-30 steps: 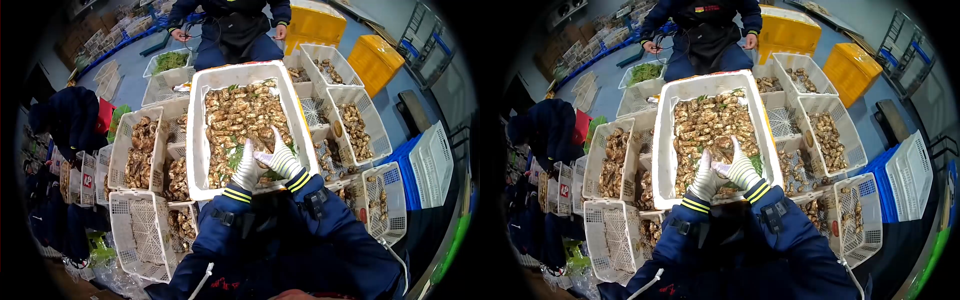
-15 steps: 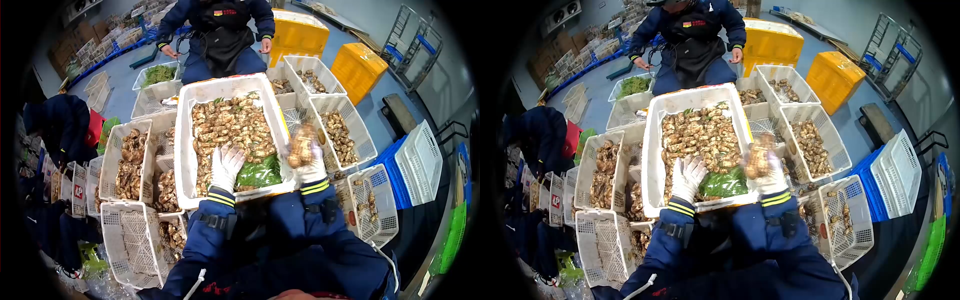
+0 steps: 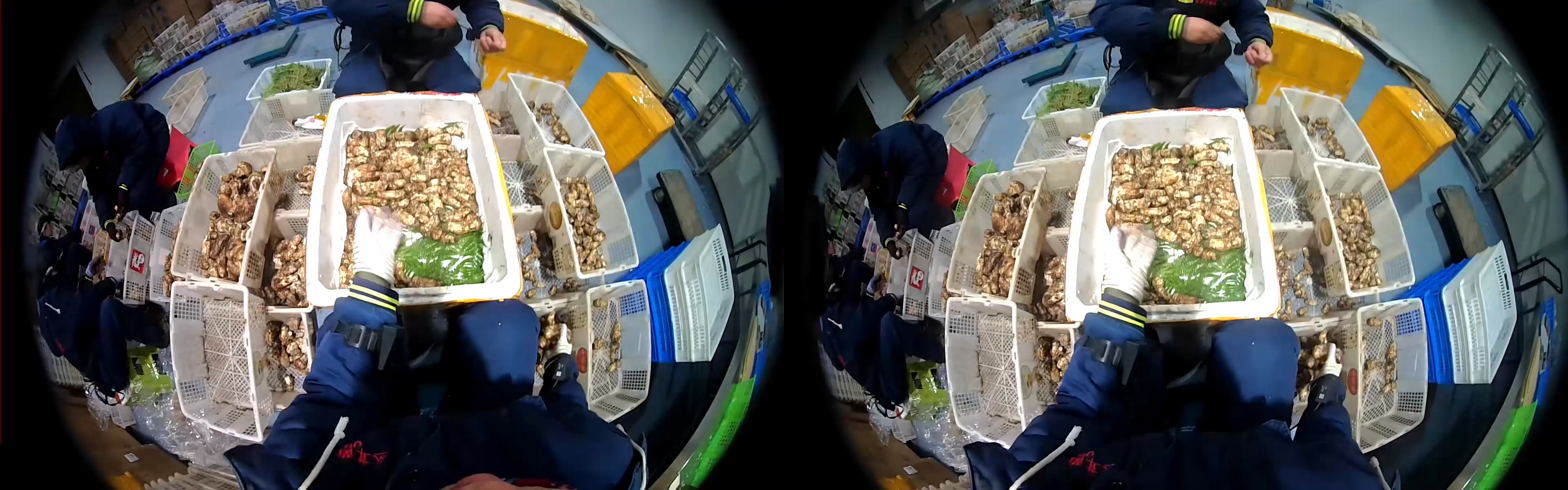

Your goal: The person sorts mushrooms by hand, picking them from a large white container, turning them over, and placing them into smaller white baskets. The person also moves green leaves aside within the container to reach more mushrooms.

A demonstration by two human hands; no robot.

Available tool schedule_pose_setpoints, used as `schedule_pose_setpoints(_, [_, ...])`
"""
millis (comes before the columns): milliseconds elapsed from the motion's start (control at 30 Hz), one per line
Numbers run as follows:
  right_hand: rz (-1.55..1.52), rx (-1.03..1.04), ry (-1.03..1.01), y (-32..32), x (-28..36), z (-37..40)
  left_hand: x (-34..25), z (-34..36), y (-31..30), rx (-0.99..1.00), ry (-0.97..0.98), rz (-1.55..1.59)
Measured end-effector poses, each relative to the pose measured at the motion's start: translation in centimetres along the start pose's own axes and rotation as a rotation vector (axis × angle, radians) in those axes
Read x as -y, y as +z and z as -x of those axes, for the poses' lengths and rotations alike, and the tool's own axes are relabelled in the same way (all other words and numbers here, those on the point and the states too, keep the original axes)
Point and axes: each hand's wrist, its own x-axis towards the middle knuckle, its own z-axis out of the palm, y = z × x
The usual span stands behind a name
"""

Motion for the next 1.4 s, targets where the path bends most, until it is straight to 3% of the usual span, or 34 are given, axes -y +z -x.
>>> schedule_pose_setpoints(67, [0.386, -0.192, -0.239, -1.8, -1.3, -9.3, -1.7, -0.8, -0.1, -0.081, 0.106, -0.013])
schedule_pose_setpoints(100, [0.419, -0.024, -0.44, -2.7, -0.6, -11.8, -2.5, -1.1, -0.2, -0.089, 0.168, -0.054])
schedule_pose_setpoints(133, [0.137, -0.081, -0.456, 0.0, 0.1, -11.0, -3.1, -0.6, 0.6, -0.148, 0.226, -0.067])
schedule_pose_setpoints(167, [0.098, 0.133, -0.629, 2.7, 3.0, -6.9, -3.5, -1.2, 0.2, -0.176, 0.23, -0.036])
schedule_pose_setpoints(200, [0.136, 0.281, -0.712, 4.6, 5.3, -8.9, -3.8, -1.6, -0.3, -0.202, 0.233, -0.003])
schedule_pose_setpoints(233, [0.133, 0.26, -0.777, 9.0, 9.0, 0.3, -4.3, -0.9, 0.2, -0.203, 0.243, -0.033])
schedule_pose_setpoints(267, [-0.022, 0.375, -0.847, 13.6, 11.3, 8.8, -4.4, -1.2, -0.1, -0.211, 0.253, 0.006])
schedule_pose_setpoints(333, [0.183, 0.608, -1.077, 20.0, 14.9, 19.1, -4.9, -2.1, -0.8, -0.223, 0.275, 0.084])
schedule_pose_setpoints(367, [0.35, 0.615, -1.29, 23.2, 15.3, 22.2, -5.3, -2.0, -0.6, -0.209, 0.259, 0.122])
schedule_pose_setpoints(400, [0.607, 0.692, -1.34, 24.9, 15.9, 31.0, -5.6, -2.0, -0.5, -0.188, 0.252, 0.124])
schedule_pose_setpoints(433, [0.64, 1.032, -1.182, 29.0, 14.3, 30.3, -5.7, -2.1, -0.5, -0.168, 0.245, 0.126])
schedule_pose_setpoints(467, [0.881, 1.182, -1.392, 32.0, 12.3, 30.0, -5.7, -2.1, -0.7, -0.15, 0.238, 0.128])
schedule_pose_setpoints(533, [1.27, 1.462, -1.226, 36.9, 7.8, 32.4, -5.6, -2.4, -1.3, -0.12, 0.206, 0.178])
schedule_pose_setpoints(600, [1.691, 1.45, -1.237, 39.0, 5.0, 34.1, -5.7, -2.9, -1.7, -0.119, 0.159, 0.236])
schedule_pose_setpoints(667, [1.95, 1.504, -1.356, 42.9, 0.2, 30.7, -5.6, -2.9, -1.5, -0.085, 0.108, 0.178])
schedule_pose_setpoints(700, [1.994, 1.534, -1.263, 42.9, -0.1, 31.4, -5.8, -2.8, -0.8, -0.112, 0.069, 0.183])
schedule_pose_setpoints(733, [2.029, 1.521, -1.435, 43.5, -1.9, 30.1, -5.9, -2.8, -0.4, -0.143, 0.029, 0.191])
schedule_pose_setpoints(800, [1.982, 1.581, -1.64, 44.5, -3.4, 28.3, -5.6, -2.9, -1.7, 0.047, 0.054, 0.203])
schedule_pose_setpoints(833, [2.09, 1.563, -1.547, 45.2, -3.9, 28.2, -5.5, -3.2, -1.5, -0.013, 0.047, 0.166])
schedule_pose_setpoints(867, [2.033, 1.633, -1.606, 45.3, -3.5, 27.6, -5.3, -3.6, -1.1, -0.07, 0.039, 0.129])
schedule_pose_setpoints(933, [1.857, 1.794, -1.443, 44.8, -1.3, 27.6, -5.5, -3.8, -1.0, -0.042, 0.026, 0.068])
schedule_pose_setpoints(1000, [1.691, 1.662, -1.221, 43.4, 1.8, 28.6, -5.5, -3.5, -0.9, 0.003, 0.04, -0.043])
schedule_pose_setpoints(1100, [1.526, 1.611, -1.104, 43.6, 5.6, 29.2, -4.7, -4.5, -2.7, 0.168, 0.071, -0.207])
schedule_pose_setpoints(1133, [1.483, 1.61, -1.104, 43.1, 7.6, 30.6, -4.5, -4.3, -2.4, 0.173, 0.05, -0.381])
schedule_pose_setpoints(1200, [1.403, 1.582, -0.897, 42.0, 10.4, 33.1, -4.0, -3.4, -1.4, 0.185, 0.007, -0.732])
schedule_pose_setpoints(1233, [1.388, 1.575, -0.996, 41.7, 11.3, 34.2, -3.9, -2.5, -0.4, 0.176, -0.059, -0.823])
schedule_pose_setpoints(1267, [1.373, 1.567, -1.093, 41.4, 12.0, 35.1, -2.1, -4.4, -2.2, 0.268, 0.007, -1.0])
schedule_pose_setpoints(1333, [1.091, 1.664, -0.877, 41.1, 11.7, 35.0, -4.6, 0.1, 1.8, 0.274, -0.375, -0.757])
schedule_pose_setpoints(1400, [0.968, 1.629, -0.798, 41.0, 11.0, 34.6, -4.9, -0.5, 1.2, 0.263, -0.319, -0.689])
